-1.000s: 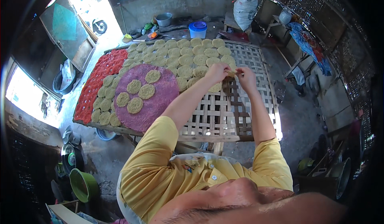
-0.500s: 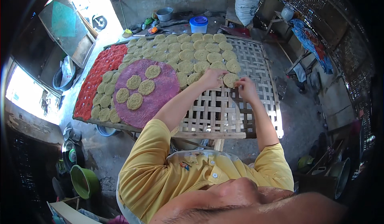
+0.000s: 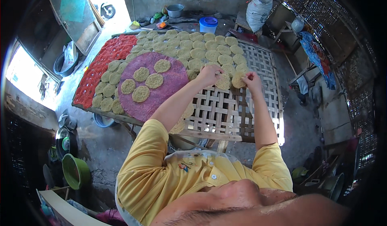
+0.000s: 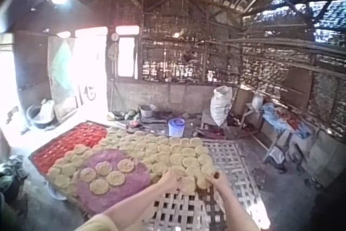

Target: The person arranges round discs of food onto a large bamboo drying rack and a smaller pink cloth, picking them up and placing them by hand.

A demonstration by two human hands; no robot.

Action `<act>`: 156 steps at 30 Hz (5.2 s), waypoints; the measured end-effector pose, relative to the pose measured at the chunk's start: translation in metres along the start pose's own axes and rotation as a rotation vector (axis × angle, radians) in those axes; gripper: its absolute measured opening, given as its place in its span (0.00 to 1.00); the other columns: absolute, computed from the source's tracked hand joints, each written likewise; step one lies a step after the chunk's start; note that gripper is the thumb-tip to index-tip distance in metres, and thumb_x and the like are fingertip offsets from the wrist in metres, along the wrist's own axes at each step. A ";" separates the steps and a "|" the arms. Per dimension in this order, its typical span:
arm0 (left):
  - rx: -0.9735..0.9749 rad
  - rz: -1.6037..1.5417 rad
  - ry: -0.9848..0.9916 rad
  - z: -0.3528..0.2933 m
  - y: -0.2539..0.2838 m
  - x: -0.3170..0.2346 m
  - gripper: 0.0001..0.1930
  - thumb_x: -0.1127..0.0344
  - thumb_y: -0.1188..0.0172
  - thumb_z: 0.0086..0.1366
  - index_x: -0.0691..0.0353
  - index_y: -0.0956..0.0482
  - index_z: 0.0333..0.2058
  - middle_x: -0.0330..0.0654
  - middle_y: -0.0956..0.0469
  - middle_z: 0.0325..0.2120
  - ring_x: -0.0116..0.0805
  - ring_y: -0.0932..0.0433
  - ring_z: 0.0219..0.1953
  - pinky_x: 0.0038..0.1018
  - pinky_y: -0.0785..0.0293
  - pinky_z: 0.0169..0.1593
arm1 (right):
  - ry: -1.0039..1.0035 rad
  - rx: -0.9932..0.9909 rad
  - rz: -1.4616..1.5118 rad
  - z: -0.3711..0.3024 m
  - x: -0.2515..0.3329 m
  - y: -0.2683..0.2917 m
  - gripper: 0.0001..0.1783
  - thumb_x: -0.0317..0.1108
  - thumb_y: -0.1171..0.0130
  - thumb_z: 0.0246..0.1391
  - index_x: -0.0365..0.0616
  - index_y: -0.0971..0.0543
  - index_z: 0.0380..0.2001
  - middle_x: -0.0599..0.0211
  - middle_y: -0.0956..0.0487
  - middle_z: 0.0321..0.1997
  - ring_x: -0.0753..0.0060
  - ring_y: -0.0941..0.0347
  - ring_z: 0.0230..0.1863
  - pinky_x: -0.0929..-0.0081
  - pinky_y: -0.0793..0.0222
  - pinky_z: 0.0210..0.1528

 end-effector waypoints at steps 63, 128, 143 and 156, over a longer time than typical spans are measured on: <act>0.219 0.006 -0.106 -0.095 0.047 0.030 0.28 0.75 0.42 0.43 0.56 0.35 0.47 0.39 0.26 0.25 0.38 0.26 0.30 0.31 0.31 0.37 | 0.758 0.362 -0.665 -0.098 0.058 -0.109 0.07 0.26 0.44 0.33 0.44 0.26 0.23 0.65 0.27 0.29 0.62 0.34 0.35 0.69 0.38 0.40; 0.002 0.684 0.688 -0.130 0.181 0.136 0.30 0.50 0.36 0.41 0.49 0.30 0.45 0.42 0.35 0.45 0.42 0.39 0.51 0.42 0.43 0.52 | -0.326 0.362 0.083 -0.065 0.008 -0.064 0.20 0.28 0.46 0.40 0.37 0.32 0.41 0.60 0.27 0.36 0.67 0.30 0.36 0.71 0.32 0.37; -0.353 0.676 0.801 -0.148 0.188 0.186 0.13 0.54 0.42 0.48 0.55 0.21 0.29 0.48 0.25 0.33 0.44 0.28 0.39 0.39 0.33 0.42 | 0.737 0.446 -0.503 -0.051 0.111 -0.251 0.13 0.36 0.43 0.39 0.46 0.25 0.32 0.60 0.29 0.34 0.58 0.35 0.42 0.64 0.39 0.44; -0.463 -0.001 0.772 -0.125 0.192 0.193 0.26 0.61 0.33 0.40 0.66 0.31 0.37 0.44 0.25 0.29 0.30 0.25 0.31 0.25 0.28 0.33 | 0.511 0.258 -0.374 -0.053 0.107 -0.399 0.30 0.45 0.33 0.29 0.41 0.33 0.35 0.53 0.29 0.35 0.53 0.32 0.38 0.63 0.36 0.40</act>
Point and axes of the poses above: each hand's wrist, its own z-axis towards the middle knuckle, its own y-axis out of the back of the hand, x = y × z, the point moved 1 cm from there along z, towards the middle knuckle
